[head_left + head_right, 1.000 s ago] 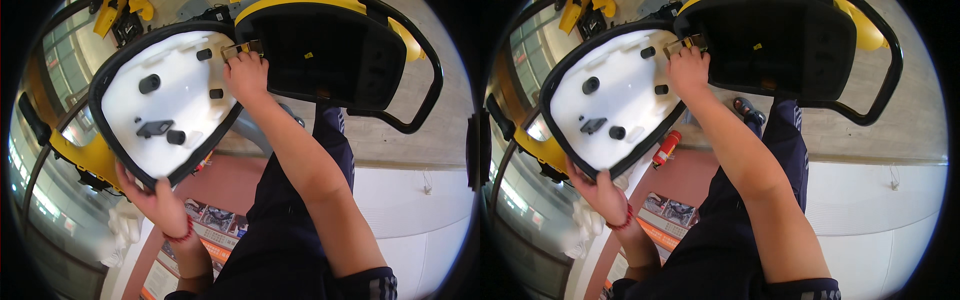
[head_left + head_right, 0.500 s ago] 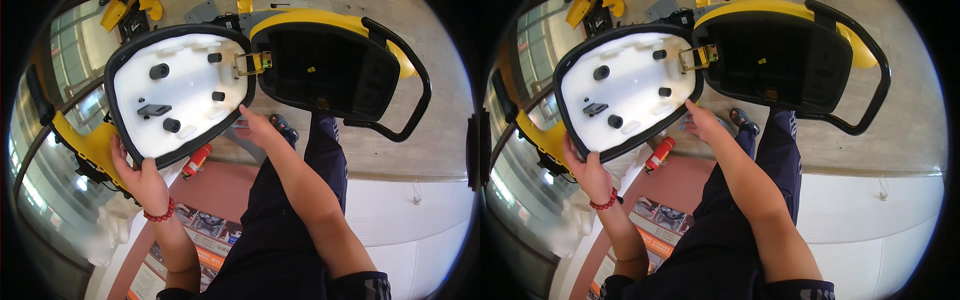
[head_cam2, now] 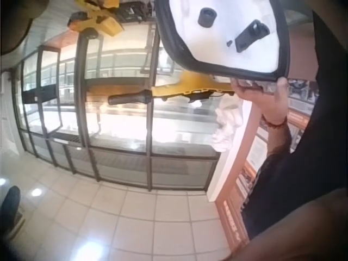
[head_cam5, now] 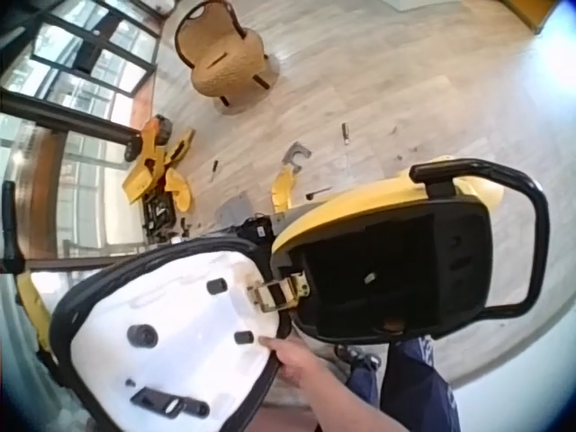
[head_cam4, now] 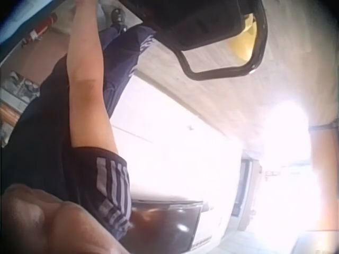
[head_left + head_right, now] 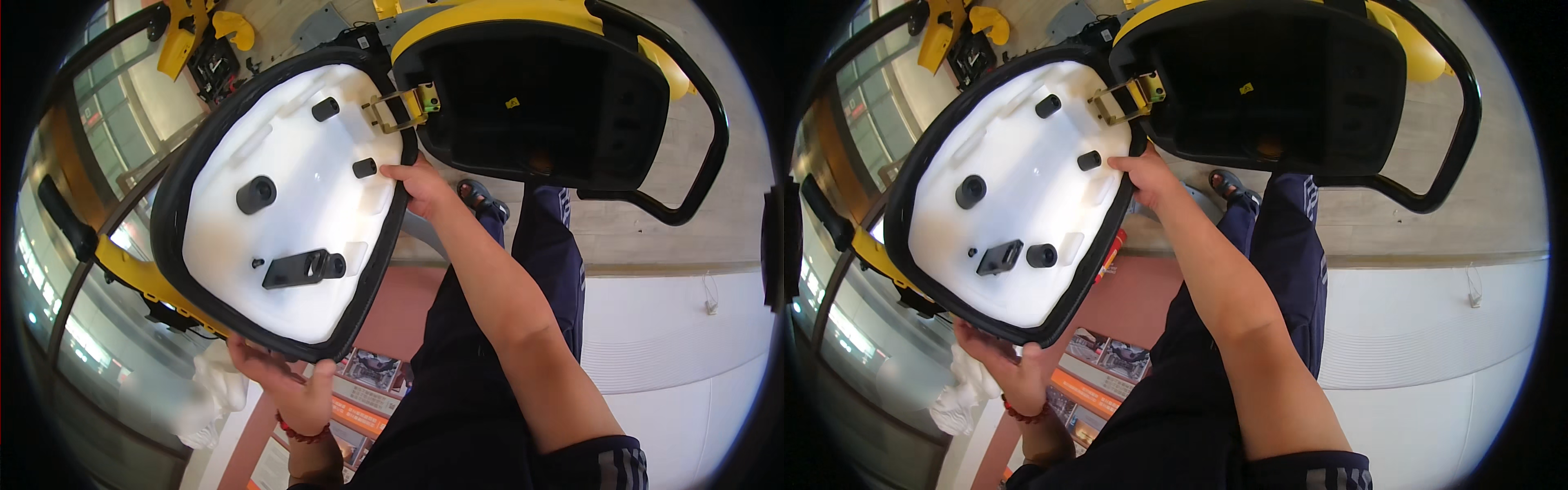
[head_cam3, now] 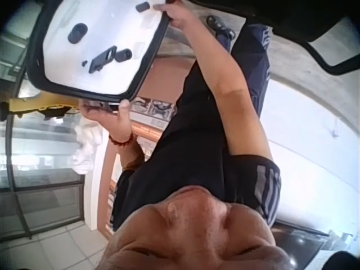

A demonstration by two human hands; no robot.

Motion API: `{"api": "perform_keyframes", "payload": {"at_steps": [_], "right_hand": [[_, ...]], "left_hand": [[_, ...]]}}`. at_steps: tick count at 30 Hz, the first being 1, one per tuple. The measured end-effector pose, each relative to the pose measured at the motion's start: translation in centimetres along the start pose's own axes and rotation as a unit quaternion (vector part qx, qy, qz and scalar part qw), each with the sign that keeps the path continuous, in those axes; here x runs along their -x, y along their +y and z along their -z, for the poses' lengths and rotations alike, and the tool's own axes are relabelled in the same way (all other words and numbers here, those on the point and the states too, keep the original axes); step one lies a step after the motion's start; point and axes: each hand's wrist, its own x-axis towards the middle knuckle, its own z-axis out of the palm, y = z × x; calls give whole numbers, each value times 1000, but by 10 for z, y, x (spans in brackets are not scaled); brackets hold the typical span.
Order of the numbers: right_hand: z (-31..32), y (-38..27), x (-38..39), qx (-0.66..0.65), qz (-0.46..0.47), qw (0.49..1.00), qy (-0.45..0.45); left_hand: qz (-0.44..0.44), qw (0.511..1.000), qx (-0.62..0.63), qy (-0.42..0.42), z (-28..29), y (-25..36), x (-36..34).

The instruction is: Installing or adjusting the seat and internal components of a yellow electric scooter using a screwdriver.

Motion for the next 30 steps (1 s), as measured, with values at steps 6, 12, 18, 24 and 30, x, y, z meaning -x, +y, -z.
{"api": "perform_keyframes", "payload": {"at_steps": [6,12,18,24,30], "right_hand": [[7,0,0,-60,-21,997,35],[8,0,-1,-27,-7,999,45],[11,-3,2,-13,-39,998,53],[4,-4,9,-26,-37,998,31],[-2,-11,7,-19,-7,1000,24]], "left_hand": [[-21,999,23,34,6,12,-68],[57,993,71,78,-8,46,-112],[23,999,-49,2,5,35,-106],[-78,993,-81,48,-1,41,-82],[-32,994,-87,55,6,49,-73]]}}
